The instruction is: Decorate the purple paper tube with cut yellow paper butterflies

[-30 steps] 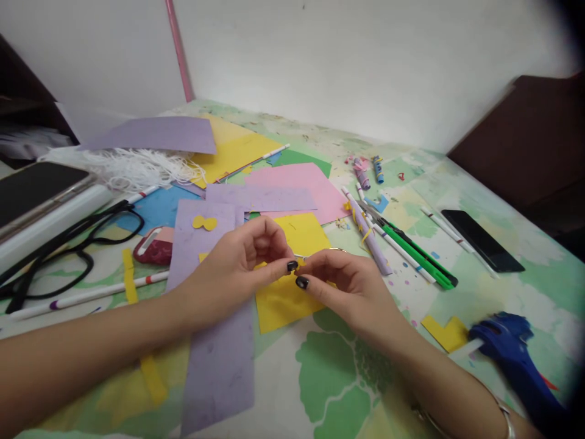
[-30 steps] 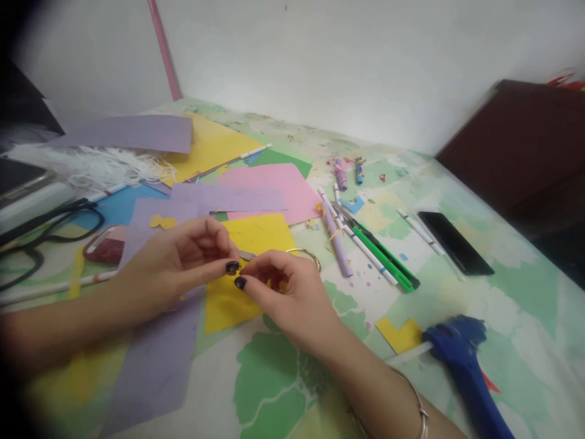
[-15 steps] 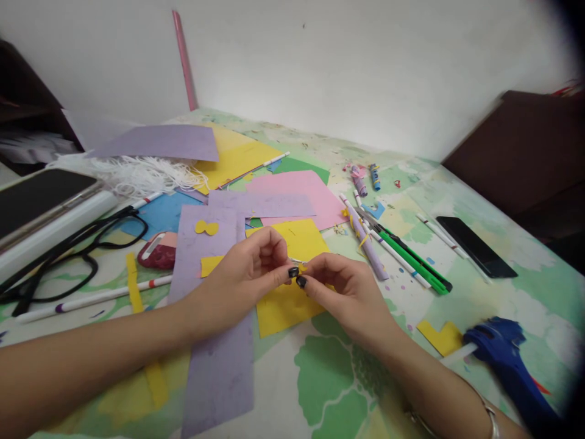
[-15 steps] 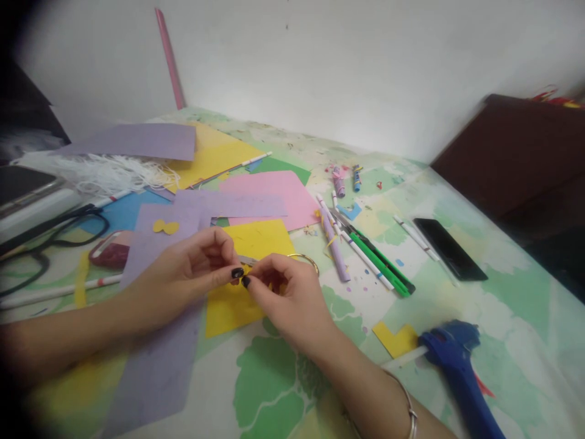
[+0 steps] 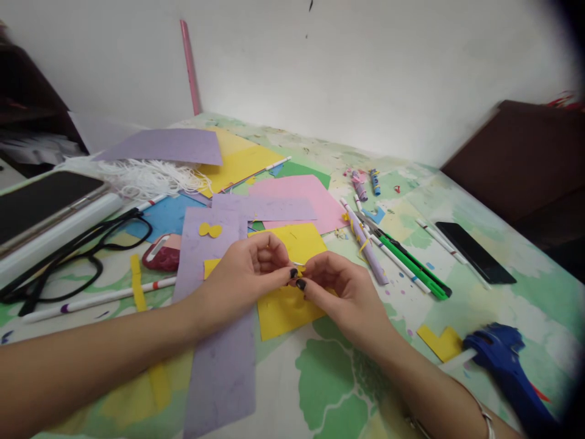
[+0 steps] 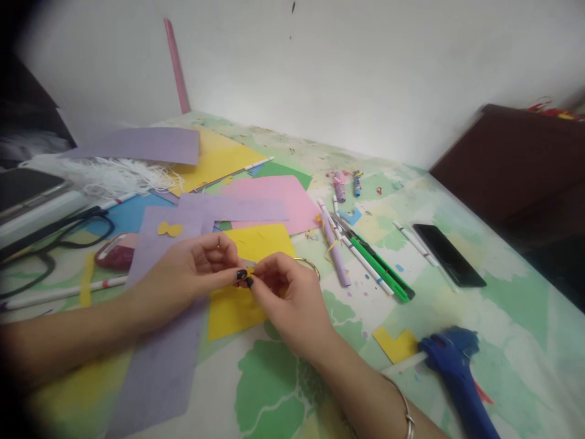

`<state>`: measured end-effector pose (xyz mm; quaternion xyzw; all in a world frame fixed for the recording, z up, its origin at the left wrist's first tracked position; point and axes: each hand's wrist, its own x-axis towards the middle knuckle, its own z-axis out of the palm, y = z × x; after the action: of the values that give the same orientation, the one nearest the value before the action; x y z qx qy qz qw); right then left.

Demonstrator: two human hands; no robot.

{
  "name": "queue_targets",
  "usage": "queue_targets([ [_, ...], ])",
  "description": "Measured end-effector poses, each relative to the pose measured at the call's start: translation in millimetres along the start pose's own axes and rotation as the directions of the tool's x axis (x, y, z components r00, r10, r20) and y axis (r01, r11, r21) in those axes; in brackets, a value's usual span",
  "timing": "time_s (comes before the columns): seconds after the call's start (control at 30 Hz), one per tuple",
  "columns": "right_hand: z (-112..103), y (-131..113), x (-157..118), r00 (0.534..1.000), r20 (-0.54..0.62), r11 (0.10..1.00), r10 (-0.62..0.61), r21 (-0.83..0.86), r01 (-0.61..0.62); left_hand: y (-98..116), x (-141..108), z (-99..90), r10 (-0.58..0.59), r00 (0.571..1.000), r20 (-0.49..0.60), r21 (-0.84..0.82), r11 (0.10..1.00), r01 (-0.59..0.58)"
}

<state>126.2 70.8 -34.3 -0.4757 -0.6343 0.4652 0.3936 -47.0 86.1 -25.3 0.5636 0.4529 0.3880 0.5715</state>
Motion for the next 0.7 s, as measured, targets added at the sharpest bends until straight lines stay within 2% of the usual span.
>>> queue_targets([
  [0.2, -1.9, -3.6, -0.3, 1.0, 0.007, 1.0, 0.015, 0.017, -0.015, 4.4, -2.6, 0.9, -0.067, 0.997, 0.03, -0.054, 0.996, 0.068],
  [0.47, -2.2, -6.4, 1.8, 0.998, 0.038, 0.998, 0.055, 0.04, -0.056, 7.9, -2.0, 1.8, -0.079, 0.997, 0.013, -0.051, 0.996, 0.079],
  [0.7, -2.7, -3.9, 1.7, 0.996, 0.049, 0.995, 0.071, 0.06, -0.074, 5.4, -1.2, 0.4, -0.099, 0.994, 0.055, -0.083, 0.991, 0.104],
])
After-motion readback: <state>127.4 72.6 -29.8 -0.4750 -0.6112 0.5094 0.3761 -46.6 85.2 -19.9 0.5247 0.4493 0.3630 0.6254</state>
